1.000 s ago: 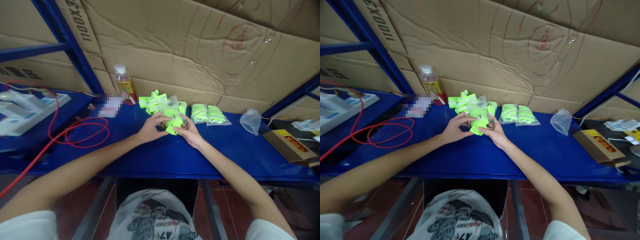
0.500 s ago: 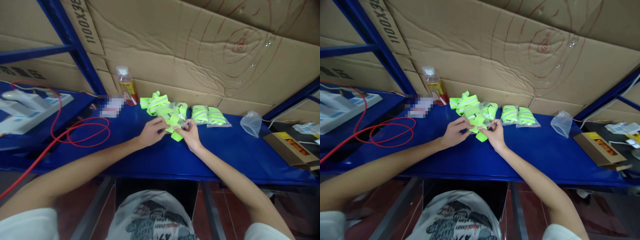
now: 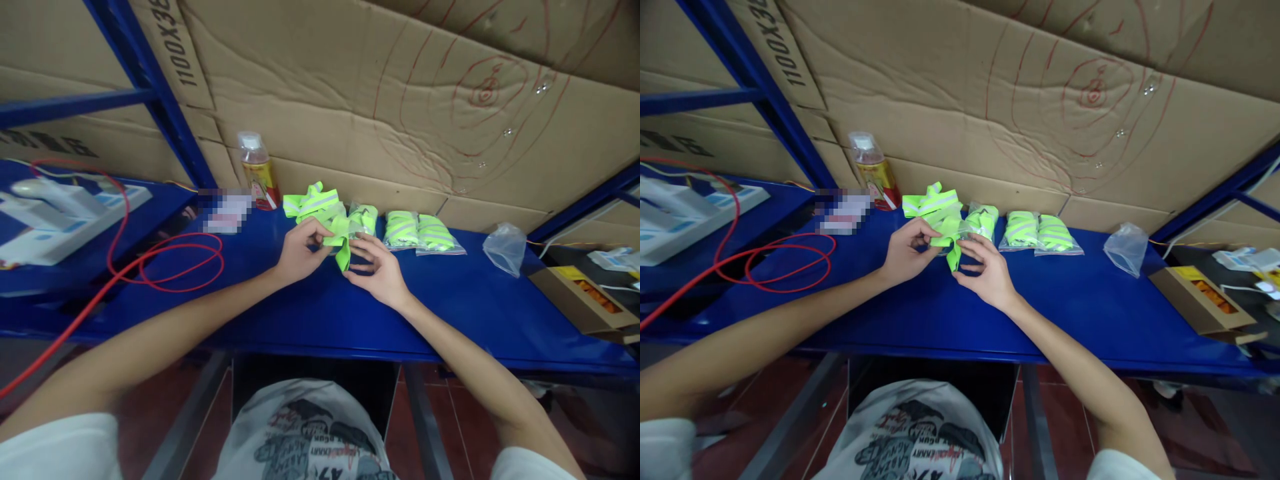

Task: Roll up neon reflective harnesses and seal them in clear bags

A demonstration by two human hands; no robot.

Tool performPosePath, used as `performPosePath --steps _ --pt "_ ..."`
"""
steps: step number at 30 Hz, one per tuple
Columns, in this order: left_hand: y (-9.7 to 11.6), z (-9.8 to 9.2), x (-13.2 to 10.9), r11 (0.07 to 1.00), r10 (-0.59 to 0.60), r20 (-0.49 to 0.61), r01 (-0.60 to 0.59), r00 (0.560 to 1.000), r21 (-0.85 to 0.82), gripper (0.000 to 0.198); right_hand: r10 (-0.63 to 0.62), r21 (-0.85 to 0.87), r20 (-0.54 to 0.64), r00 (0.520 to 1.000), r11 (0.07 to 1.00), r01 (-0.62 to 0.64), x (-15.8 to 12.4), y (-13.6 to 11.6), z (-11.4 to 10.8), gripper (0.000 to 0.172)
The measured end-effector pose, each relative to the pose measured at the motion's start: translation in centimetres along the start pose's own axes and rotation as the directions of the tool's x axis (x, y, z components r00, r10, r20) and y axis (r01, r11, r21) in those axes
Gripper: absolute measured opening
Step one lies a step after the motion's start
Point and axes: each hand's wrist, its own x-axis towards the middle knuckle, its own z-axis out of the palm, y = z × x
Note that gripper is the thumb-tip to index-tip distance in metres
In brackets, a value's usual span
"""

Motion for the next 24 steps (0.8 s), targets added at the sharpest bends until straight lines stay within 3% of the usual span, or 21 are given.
performPosePath --steps 6,10,14,18,21,22,24 --pt "0.0 -0.2 0.1 1.0 -0.024 0.008 0.024 1.0 0.002 0.01 -0.152 -0.248 0.075 0.985 0.954 0.166 0.0 -0.4 -0.7 0.062" --pt "0.3 0.0 -0.2 0.998 0.057 0.077 -0.059 0.995 0.019 0.006 -0.144 -0.322 -0.049 0.988 0.939 0.121 -0.1 -1.0 -0.4 0.039" --pt "0.7 0.5 -0.5 0.99 0.135 0.135 -0.139 0.982 0.023 0.01 -0.177 -0.44 -0.123 0.977 0.892 0.106 -0.2 -0.9 0.3 0.055" --pt "0.8 0.3 -0.3 0.993 0.11 0.133 -0.113 0.985 0.015 0.009 -0.149 -0.344 -0.126 0.981 0.934 0.098 0.2 -0.2 -0.2 0.06" --pt "0.4 -0.6 0.3 0.992 0.117 0.147 -0.122 0.982 0.021 0.011 -0.221 -0.376 -0.18 0.959 0.916 0.14 0.7 0.2 -1.6 0.052" --pt "0.3 -0.9 0.4 0.99 0.131 0.169 -0.137 0.977 0.022 0.012 -0.255 -0.421 -0.17 0.952 0.892 0.164 0.8 0.2 -2.2 0.047" --pt "0.1 -1.4 0.7 0.986 0.157 0.246 -0.167 0.956 0.018 0.013 -0.276 -0.492 -0.027 0.961 0.84 0.228 0.8 0.0 -3.1 0.039"
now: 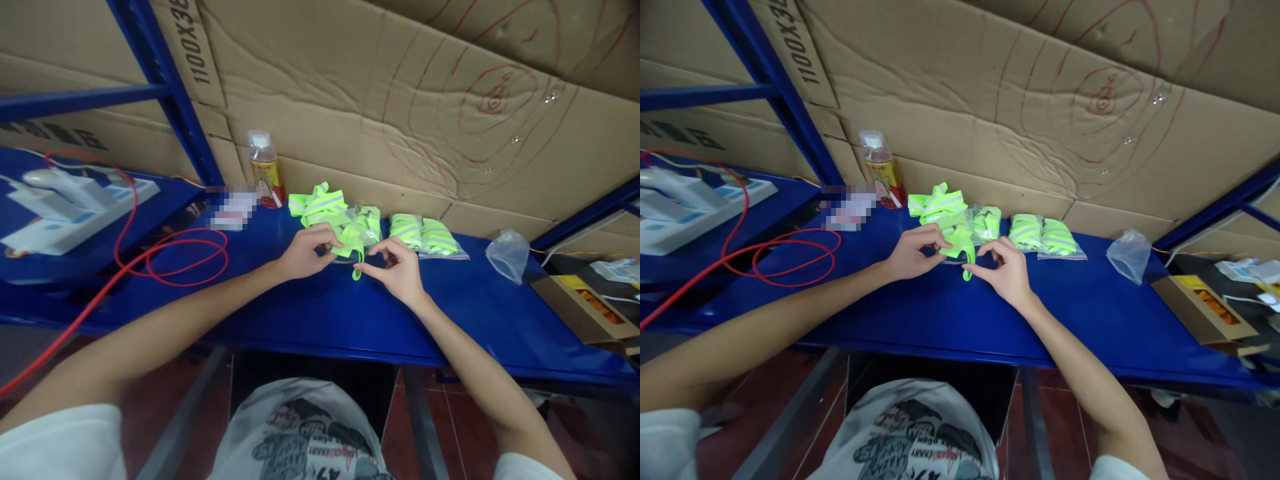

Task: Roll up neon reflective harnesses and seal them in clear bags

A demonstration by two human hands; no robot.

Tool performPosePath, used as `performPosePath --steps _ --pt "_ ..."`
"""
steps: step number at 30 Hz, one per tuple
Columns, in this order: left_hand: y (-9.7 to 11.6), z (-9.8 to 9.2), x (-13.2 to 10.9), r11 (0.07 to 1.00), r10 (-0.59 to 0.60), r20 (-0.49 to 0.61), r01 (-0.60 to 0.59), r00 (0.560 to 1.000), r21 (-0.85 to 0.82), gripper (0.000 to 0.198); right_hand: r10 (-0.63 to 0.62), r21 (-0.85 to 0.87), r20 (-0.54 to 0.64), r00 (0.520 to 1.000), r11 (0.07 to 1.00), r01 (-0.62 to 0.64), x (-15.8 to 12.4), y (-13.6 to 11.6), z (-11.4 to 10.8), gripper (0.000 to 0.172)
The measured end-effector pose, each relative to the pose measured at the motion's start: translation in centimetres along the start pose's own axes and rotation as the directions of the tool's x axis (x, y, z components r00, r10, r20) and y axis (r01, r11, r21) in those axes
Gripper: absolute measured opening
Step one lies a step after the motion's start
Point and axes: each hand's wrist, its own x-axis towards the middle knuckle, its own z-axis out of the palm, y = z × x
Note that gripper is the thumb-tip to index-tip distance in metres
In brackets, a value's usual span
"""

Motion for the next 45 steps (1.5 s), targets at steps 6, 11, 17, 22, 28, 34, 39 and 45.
performPosePath --steps 6,11,17,22,28,34,39,45 --pt "-0.2 -0.5 -0.1 0.998 -0.043 0.186 0.05 0.982 -0.035 0.009 -0.276 -0.075 0.472 0.837 0.934 0.35 -0.8 -1.2 -0.2 0.026" --pt "-0.2 -0.3 -0.2 0.99 -0.095 0.161 0.11 0.982 -0.086 0.007 -0.398 -0.356 0.524 0.753 0.701 0.618 -1.0 -1.0 0.6 0.027" --pt "-0.3 -0.3 -0.2 0.984 -0.123 0.168 0.142 0.978 -0.109 0.008 -0.485 -0.36 0.518 0.704 0.623 0.694 -0.5 -0.4 -0.4 0.022" --pt "-0.2 -0.1 -0.3 0.987 -0.105 0.186 0.125 0.977 -0.099 0.013 -0.571 -0.369 0.38 0.728 0.628 0.685 -0.6 -0.9 -0.3 0.023" --pt "0.2 0.3 -0.3 0.949 -0.208 0.161 0.239 0.965 -0.208 0.003 -0.685 -0.545 0.26 0.68 0.477 0.69 -0.7 -0.9 0.9 0.019" --pt "0.5 0.4 -0.4 0.946 -0.201 0.239 0.252 0.95 -0.204 0.006 -0.619 -0.561 0.145 0.772 0.591 0.579 -0.8 -0.1 1.7 0.018" --pt "1.2 1.0 -0.7 0.952 -0.205 0.265 0.255 0.942 -0.17 0.017 -0.401 -0.452 0.3 0.866 0.739 0.499 -0.9 1.6 1.8 0.023" --pt "1.9 1.0 -1.2 0.947 -0.275 0.319 0.198 0.907 0.252 0.041 -0.384 -0.359 0.392 0.836 0.773 0.523 -0.7 2.2 1.6 0.025"
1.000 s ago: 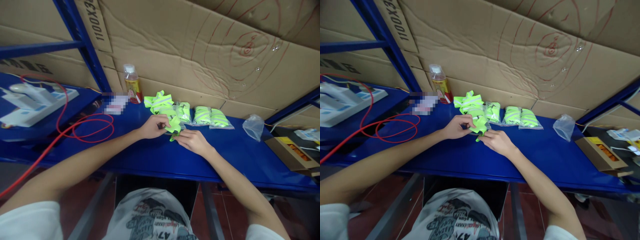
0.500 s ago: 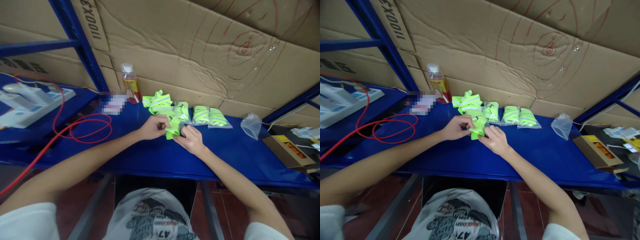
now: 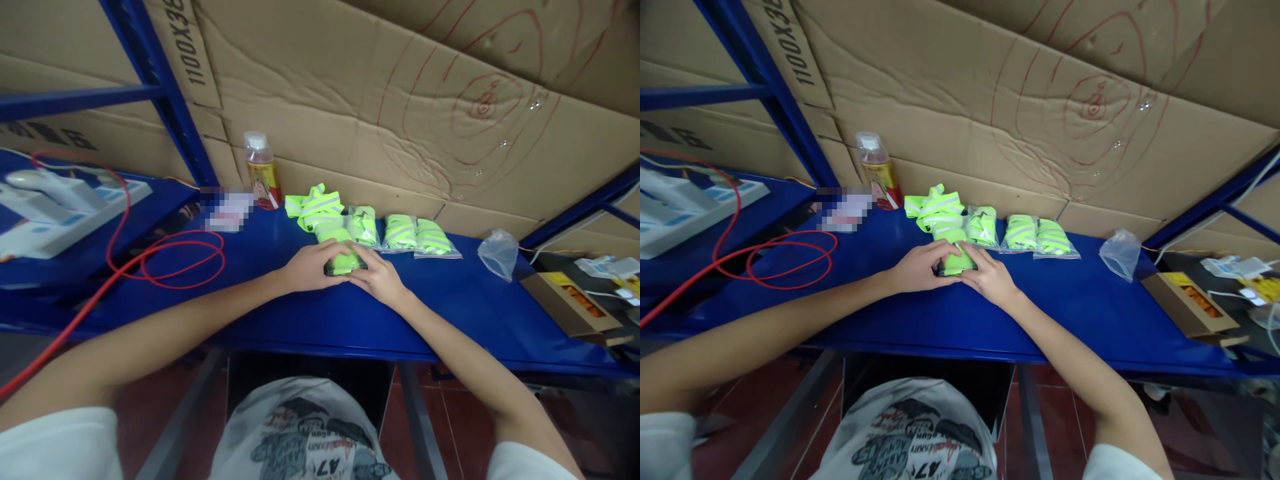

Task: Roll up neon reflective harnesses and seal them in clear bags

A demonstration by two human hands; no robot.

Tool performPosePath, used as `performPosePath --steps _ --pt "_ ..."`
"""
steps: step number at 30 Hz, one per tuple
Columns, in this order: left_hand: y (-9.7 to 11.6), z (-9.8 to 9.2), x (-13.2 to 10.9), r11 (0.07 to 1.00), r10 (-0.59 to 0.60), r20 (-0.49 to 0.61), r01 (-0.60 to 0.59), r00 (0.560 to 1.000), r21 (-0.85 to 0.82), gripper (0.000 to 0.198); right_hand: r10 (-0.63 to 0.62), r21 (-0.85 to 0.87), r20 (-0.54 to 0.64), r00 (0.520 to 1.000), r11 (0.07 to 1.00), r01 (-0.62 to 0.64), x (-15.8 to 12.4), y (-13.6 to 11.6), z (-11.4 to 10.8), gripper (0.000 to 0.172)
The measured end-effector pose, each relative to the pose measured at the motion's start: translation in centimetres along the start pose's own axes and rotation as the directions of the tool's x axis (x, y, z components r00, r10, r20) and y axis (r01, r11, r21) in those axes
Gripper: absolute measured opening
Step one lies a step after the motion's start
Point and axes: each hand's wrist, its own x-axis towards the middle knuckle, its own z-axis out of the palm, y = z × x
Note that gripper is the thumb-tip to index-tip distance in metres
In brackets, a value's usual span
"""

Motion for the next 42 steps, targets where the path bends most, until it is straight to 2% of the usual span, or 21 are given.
performPosePath --steps 3,6,10,13,16,19,21,23,26,28,31,33,36,38,40,42 --pt "-0.3 -0.2 -0.2 0.994 -0.039 0.061 0.033 0.997 0.108 0.048 -0.068 0.113 -0.001 0.998 0.991 0.067 0.1 -0.2 -0.8 0.019" --pt "-0.8 -0.8 -0.2 0.986 0.008 0.127 -0.029 0.992 0.164 0.045 -0.086 0.195 -0.002 0.996 0.977 0.084 0.0 -0.3 -1.5 0.018" --pt "-1.2 -2.3 -0.1 0.973 0.156 0.197 -0.186 0.968 0.14 0.041 0.024 0.202 0.028 0.999 0.979 -0.029 -0.1 -0.7 -1.7 0.013" --pt "-1.0 -3.1 -0.2 0.966 0.218 0.23 -0.243 0.949 0.086 0.042 0.083 0.253 0.015 0.996 0.964 -0.084 0.0 -1.4 -1.5 0.018" --pt "-0.6 -2.7 -0.5 0.96 0.2 0.214 -0.235 0.956 0.153 0.029 0.156 0.276 -0.037 0.987 0.951 -0.14 0.3 -1.7 -1.2 0.028" --pt "-0.1 -1.4 -0.8 0.945 0.173 0.163 -0.21 0.971 0.249 0.017 0.313 0.272 -0.009 0.95 0.915 -0.299 0.5 -1.3 -0.9 0.04" --pt "0.2 -0.6 -0.9 0.946 0.153 0.109 -0.177 0.982 0.272 0.015 0.409 0.364 0.055 0.911 0.841 -0.4 0.5 -0.8 -0.7 0.042" --pt "0.4 0.0 -0.9 0.947 0.132 0.054 -0.142 0.99 0.289 0.019 0.459 0.492 0.108 0.882 0.746 -0.448 0.4 -0.4 -0.5 0.041" --pt "0.4 0.3 -0.9 0.941 0.101 0.026 -0.104 0.995 0.32 0.021 0.432 0.606 0.153 0.889 0.669 -0.429 0.2 0.0 -0.6 0.038" --pt "0.3 0.3 -0.9 0.943 0.076 0.027 -0.081 0.997 0.324 0.026 0.381 0.634 0.181 0.907 0.66 -0.404 0.3 -0.1 -1.0 0.034" --pt "0.3 0.3 -0.9 0.943 0.017 0.031 -0.026 0.999 0.331 0.033 0.33 0.63 0.193 0.924 0.681 -0.375 0.6 -0.6 -1.5 0.016" --pt "0.6 0.3 -0.8 0.934 -0.017 0.065 -0.007 0.998 0.357 0.028 0.312 0.608 0.184 0.932 0.709 -0.358 0.8 -1.0 -1.8 0.007" --pt "1.0 0.3 -0.5 0.904 -0.04 0.157 -0.032 0.987 0.427 0.007 0.31 0.585 0.152 0.939 0.738 -0.338 0.9 -1.4 -2.0 0.002" --pt "1.0 0.4 -0.3 0.888 -0.034 0.218 -0.07 0.975 0.455 0.008 0.308 0.575 0.125 0.943 0.752 -0.322 0.9 -1.4 -2.1 0.003" --pt "0.7 0.5 -0.2 0.889 -0.005 0.244 -0.108 0.97 0.445 0.017 0.284 0.56 0.117 0.952 0.773 -0.3 0.9 -1.3 -2.1 0.014" --pt "0.1 0.6 -0.2 0.904 0.038 0.226 -0.13 0.973 0.408 0.017 0.244 0.52 0.122 0.962 0.81 -0.271 0.9 -1.1 -2.1 0.028"
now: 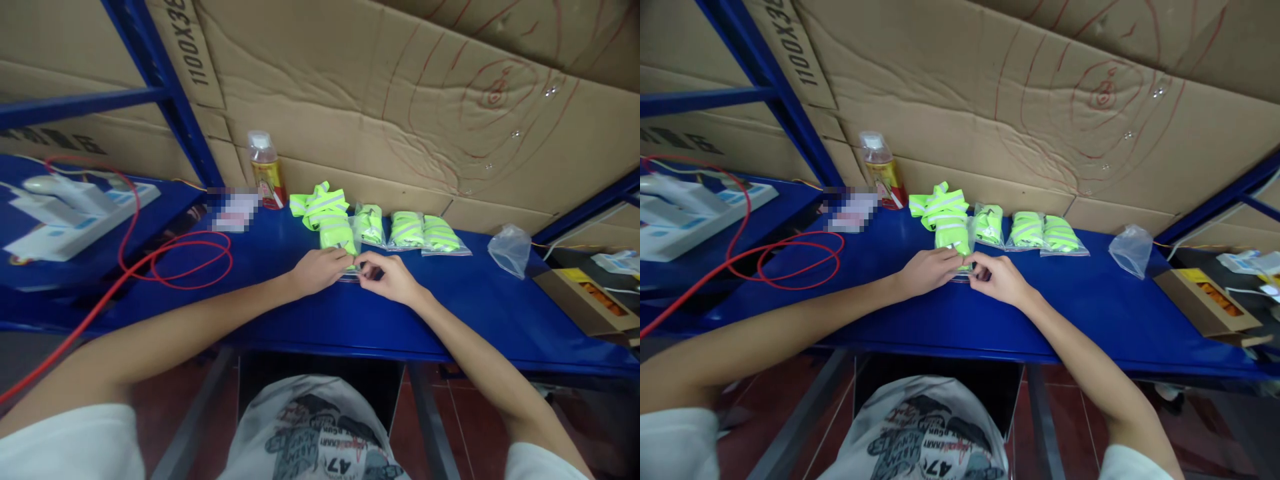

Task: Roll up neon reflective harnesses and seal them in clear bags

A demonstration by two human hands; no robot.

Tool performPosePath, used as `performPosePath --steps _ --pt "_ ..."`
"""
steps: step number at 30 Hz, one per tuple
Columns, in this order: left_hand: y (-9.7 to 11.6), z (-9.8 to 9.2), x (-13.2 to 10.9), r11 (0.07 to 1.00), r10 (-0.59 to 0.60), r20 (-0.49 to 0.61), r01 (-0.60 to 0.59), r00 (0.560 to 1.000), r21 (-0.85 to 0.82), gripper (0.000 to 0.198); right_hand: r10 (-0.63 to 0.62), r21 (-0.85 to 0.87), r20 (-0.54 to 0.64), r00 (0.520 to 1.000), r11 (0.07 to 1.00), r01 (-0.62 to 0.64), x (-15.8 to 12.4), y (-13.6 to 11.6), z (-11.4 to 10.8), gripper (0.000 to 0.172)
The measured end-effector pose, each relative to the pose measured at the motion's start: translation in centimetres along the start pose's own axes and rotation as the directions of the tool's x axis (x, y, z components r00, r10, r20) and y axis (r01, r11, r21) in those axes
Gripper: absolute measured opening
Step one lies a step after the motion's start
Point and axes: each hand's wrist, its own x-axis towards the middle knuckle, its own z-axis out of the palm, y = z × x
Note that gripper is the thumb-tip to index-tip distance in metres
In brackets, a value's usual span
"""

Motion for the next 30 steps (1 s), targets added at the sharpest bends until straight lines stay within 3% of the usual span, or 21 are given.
performPosePath --steps 2,5,9,11,15,22,27,30 --pt "-0.6 0.3 -0.4 0.999 -0.001 -0.064 -0.001 0.998 -0.043 0.011 -0.044 -0.077 0.042 0.998 0.996 0.047 0.0 0.0 0.0 0.032" --pt "-1.7 0.4 -1.5 0.989 0.017 -0.127 -0.035 0.992 -0.141 0.031 -0.11 -0.176 0.087 0.99 0.977 0.124 -0.1 -0.1 0.2 0.024" --pt "-2.8 -0.3 -2.8 0.917 0.105 -0.11 -0.139 0.988 -0.373 0.016 -0.158 -0.259 0.17 0.973 0.945 0.199 -0.2 -0.2 -0.2 0.024" --pt "-3.1 -0.7 -3.1 0.893 0.129 -0.082 -0.152 0.988 -0.424 0.018 -0.178 -0.318 0.216 0.96 0.917 0.241 -0.2 -0.1 -0.5 0.023" --pt "-3.2 -1.1 -3.2 0.94 0.214 -0.004 -0.208 0.977 -0.269 0.025 -0.232 -0.497 0.26 0.937 0.8 0.336 -0.2 -0.1 -0.9 0.025" --pt "-2.8 -0.9 -3.1 0.984 0.178 -0.008 -0.179 0.984 -0.015 0.024 -0.282 -0.625 0.312 0.907 0.659 0.419 -0.5 -0.8 -1.2 0.031" --pt "-2.9 -1.9 -2.9 0.971 0.234 0.062 -0.231 0.97 -0.059 0.029 -0.392 -0.726 0.31 0.866 0.49 0.481 -0.7 -0.3 -1.1 0.019" --pt "-3.2 -2.9 -2.9 0.964 0.241 0.086 -0.228 0.967 -0.134 0.031 -0.442 -0.724 0.305 0.844 0.468 0.507 -0.7 0.5 -0.7 0.022"
